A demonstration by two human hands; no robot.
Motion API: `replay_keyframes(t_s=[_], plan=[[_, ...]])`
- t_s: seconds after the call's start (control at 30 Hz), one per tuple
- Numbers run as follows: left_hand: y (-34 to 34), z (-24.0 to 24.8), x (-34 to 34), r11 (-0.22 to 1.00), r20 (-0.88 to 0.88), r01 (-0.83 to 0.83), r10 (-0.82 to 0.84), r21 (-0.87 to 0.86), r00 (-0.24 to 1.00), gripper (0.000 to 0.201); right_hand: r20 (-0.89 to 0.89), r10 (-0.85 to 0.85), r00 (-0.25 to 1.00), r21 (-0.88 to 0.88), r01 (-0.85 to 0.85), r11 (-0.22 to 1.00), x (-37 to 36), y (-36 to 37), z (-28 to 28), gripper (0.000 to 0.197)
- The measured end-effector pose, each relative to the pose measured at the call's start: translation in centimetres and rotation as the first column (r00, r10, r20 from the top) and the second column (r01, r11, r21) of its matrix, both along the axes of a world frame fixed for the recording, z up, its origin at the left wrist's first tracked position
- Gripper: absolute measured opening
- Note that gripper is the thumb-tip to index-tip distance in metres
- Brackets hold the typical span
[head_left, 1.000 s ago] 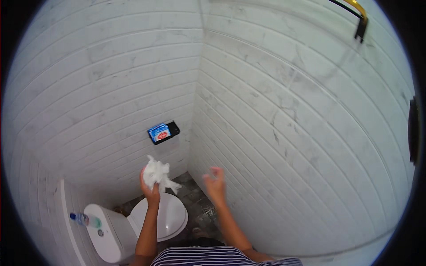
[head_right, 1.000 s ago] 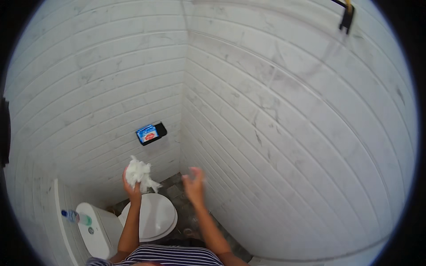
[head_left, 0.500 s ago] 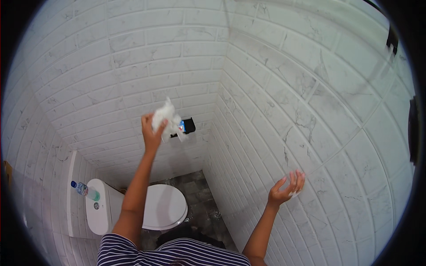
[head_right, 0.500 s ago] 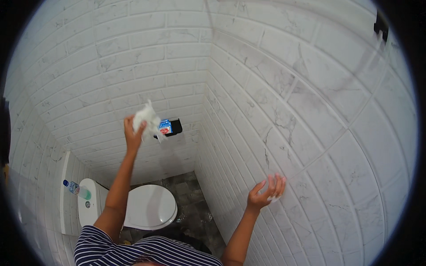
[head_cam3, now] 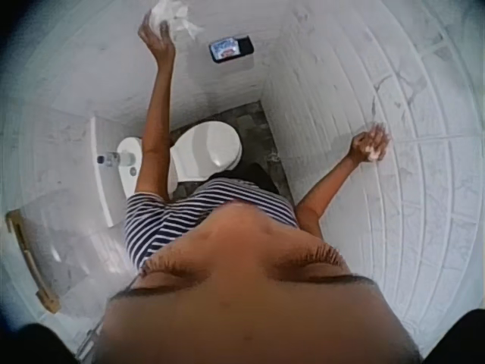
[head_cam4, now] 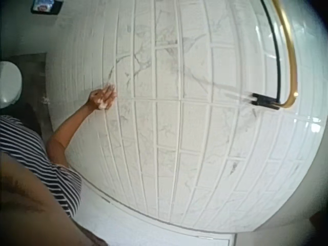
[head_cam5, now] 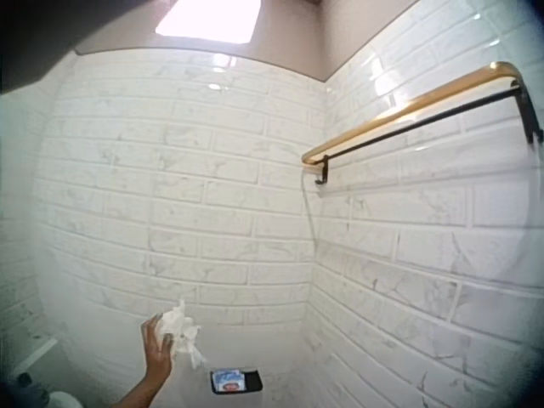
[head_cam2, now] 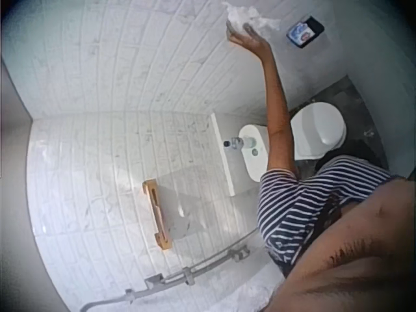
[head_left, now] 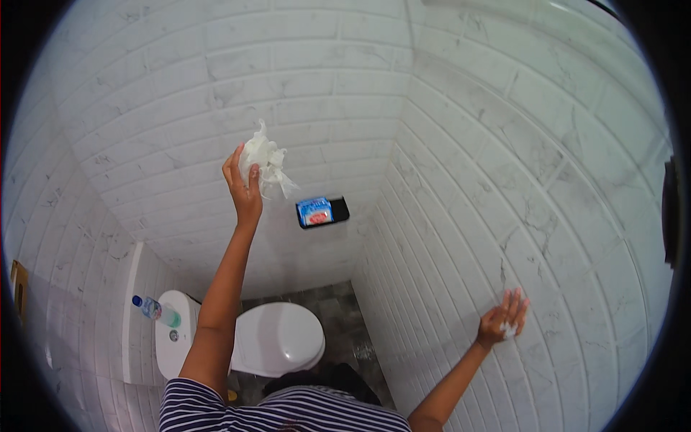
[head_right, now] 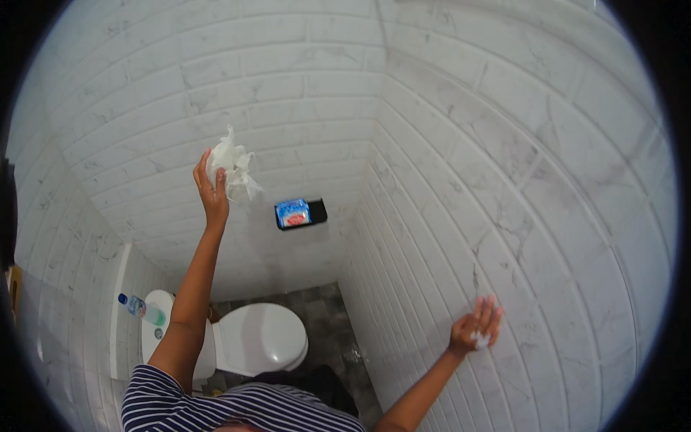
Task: The person wipes the white tiled walls of a bathroom using a white cloth. They clean the area around the shower fixture, a yellow wall-mounted caddy, and the wall above the toilet, moving systematically across the surfaces.
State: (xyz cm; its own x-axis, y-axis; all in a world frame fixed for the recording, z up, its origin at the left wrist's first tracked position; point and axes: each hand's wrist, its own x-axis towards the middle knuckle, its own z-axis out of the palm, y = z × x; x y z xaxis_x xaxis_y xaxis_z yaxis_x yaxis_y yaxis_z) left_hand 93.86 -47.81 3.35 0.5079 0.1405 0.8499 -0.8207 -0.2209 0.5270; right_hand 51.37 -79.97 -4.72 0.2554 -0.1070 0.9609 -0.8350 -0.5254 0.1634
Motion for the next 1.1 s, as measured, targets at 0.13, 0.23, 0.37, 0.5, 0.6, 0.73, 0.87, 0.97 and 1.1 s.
replay_keyframes(t_s=[0.13,0.23,0.37,0.5,0.6,0.73,0.87,0.97,1.1], plan=[[0.5,4.1,4.0,0.996,0.114,0.002,0.008,-0.085,0.993,0.033,0.013,-0.002,1.0,-0.02,0.002,1.0,-0.1,-0.1,0.2,0.04],[-2.0,8.6,5.6,0.992,0.263,0.077,-0.049,-0.097,0.964,0.032,0.247,0.134,0.96,-0.005,-0.137,0.991,3.0,0.2,1.3,0.037],[-6.4,13.8,6.9,0.995,0.481,-0.052,0.003,0.088,0.877,0.04,0.385,0.43,0.817,0.064,-0.488,0.87,14.2,2.4,2.6,0.035],[-10.6,16.6,10.6,0.932,0.731,-0.346,0.163,0.107,0.663,0.046,0.223,0.286,0.932,0.094,-0.313,0.945,17.0,-0.7,5.6,0.037],[-12.5,19.2,15.2,0.878,0.531,-0.478,0.391,0.03,0.752,0.045,0.044,0.177,0.983,0.022,-0.178,0.984,16.0,-2.9,4.5,0.037],[-17.6,22.3,18.3,0.848,0.528,-0.529,0.466,-0.037,0.71,0.057,-0.015,0.269,0.963,0.042,-0.268,0.962,16.5,-3.1,3.3,0.033],[-29.1,21.9,16.6,0.869,0.669,-0.427,0.165,0.248,0.725,0.057,-0.015,0.29,0.957,0.03,-0.289,0.957,16.7,-3.4,3.3,0.024],[-33.9,19.0,16.9,0.864,0.734,-0.428,0.108,0.264,0.67,0.039,-0.016,0.356,0.934,0.008,-0.356,0.935,16.8,-3.5,3.4,0.019],[-33.4,14.9,18.1,0.833,0.805,-0.442,-0.007,0.333,0.594,0.023,-0.039,0.385,0.922,-0.007,-0.386,0.923,16.4,-3.7,3.2,0.013]])
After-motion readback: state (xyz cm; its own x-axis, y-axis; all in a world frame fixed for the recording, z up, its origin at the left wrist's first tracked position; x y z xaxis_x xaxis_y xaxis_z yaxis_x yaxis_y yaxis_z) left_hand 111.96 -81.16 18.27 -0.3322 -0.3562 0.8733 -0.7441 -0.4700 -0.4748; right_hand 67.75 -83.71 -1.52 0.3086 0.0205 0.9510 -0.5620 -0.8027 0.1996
